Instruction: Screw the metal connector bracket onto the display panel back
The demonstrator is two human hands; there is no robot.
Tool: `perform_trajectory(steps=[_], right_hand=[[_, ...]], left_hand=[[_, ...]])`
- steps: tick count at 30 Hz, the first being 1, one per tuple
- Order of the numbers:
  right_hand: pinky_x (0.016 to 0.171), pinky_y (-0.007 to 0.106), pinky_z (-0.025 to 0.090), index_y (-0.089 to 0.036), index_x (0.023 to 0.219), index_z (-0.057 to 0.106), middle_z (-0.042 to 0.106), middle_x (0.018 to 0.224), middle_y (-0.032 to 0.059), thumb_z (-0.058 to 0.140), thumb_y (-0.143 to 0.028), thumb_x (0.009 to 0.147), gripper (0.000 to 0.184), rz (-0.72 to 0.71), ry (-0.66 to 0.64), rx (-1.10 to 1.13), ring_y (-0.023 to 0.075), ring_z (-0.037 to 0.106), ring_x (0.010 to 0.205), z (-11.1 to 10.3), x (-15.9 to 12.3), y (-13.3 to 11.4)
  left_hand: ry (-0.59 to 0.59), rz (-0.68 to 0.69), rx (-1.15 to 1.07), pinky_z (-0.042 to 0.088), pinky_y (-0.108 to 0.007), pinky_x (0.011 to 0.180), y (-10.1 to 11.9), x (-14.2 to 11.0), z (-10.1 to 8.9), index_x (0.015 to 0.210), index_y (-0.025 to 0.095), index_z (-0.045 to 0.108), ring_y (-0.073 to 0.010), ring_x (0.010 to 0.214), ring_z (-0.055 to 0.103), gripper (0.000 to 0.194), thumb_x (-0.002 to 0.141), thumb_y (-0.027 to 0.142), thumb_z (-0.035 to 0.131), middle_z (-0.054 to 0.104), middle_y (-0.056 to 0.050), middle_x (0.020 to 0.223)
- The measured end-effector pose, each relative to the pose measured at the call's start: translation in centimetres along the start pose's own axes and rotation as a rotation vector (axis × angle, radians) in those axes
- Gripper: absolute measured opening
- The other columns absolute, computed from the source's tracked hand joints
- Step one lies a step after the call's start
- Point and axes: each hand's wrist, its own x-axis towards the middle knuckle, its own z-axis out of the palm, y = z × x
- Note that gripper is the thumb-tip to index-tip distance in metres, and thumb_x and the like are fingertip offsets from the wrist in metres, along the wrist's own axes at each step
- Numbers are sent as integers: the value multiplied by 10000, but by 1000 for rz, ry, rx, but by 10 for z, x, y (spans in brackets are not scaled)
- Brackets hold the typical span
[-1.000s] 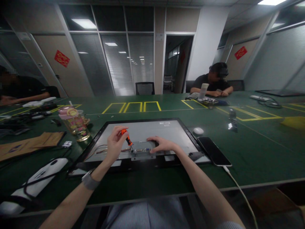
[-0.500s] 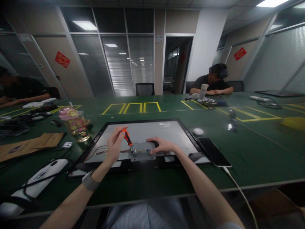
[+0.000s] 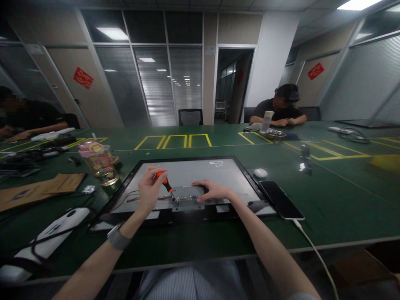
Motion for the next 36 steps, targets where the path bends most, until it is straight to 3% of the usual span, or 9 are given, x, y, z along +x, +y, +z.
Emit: perform_trajectory(steps=[3,8,15,21,24,29,33,36], right_hand=[[1116,446,230,-223,1345,450,439,1395,70,729,-505,671,783,6,8,-6,304,338,1314,1,1,0],[1107,453,245,-223,1347,448,428,1402,75,732,-506,666,790,21,9,-8,311,350,1304,1,0,-1],[1101,457,253,-230,1346,447,436,1394,71,726,-504,678,774,9,7,-5,306,361,1296,0,-1,-2],[1095,442,272,-226,1342,451,448,1378,80,723,-510,679,771,-22,15,-26,293,404,1265,1,1,2],[1095,447,272,-226,1344,448,446,1380,83,727,-504,675,777,-14,19,-15,293,407,1263,2,2,1],[1116,445,228,-219,1330,467,446,1388,74,728,-506,671,765,-7,17,-1,301,341,1313,1,1,-2],[1110,447,236,-224,1344,450,442,1389,73,725,-513,672,782,-4,6,-8,303,344,1308,0,0,-1],[1095,448,266,-232,1352,437,422,1399,76,724,-517,672,791,6,1,-11,300,380,1279,0,0,-1]], left_hand=[[-34,-42,0,449,-216,656,1,0,-1,942,197,696,-106,718,526,173,831,277,589,524,-18,833],[-79,-144,-217,475,-291,774,-2,-2,0,1026,152,656,-158,800,590,293,908,310,440,616,-61,856],[-32,-20,-21,449,-212,674,2,0,0,875,199,709,-114,759,522,149,806,298,621,504,-27,867],[-86,-133,-166,467,-278,780,-2,-3,0,1100,183,625,-148,817,594,287,910,308,449,618,-52,892],[-105,-140,-196,459,-299,825,-3,-3,1,1050,178,644,-167,878,602,282,912,322,444,637,-67,926],[-66,-30,-43,444,-221,664,2,-2,0,884,195,696,-122,764,536,169,824,322,603,536,-30,872],[-77,-72,-49,446,-240,711,2,-3,-1,975,196,675,-124,755,551,218,873,323,530,562,-25,834],[-73,-157,-175,461,-289,780,-2,-4,-1,1039,177,644,-158,808,600,281,905,337,456,624,-51,867]])
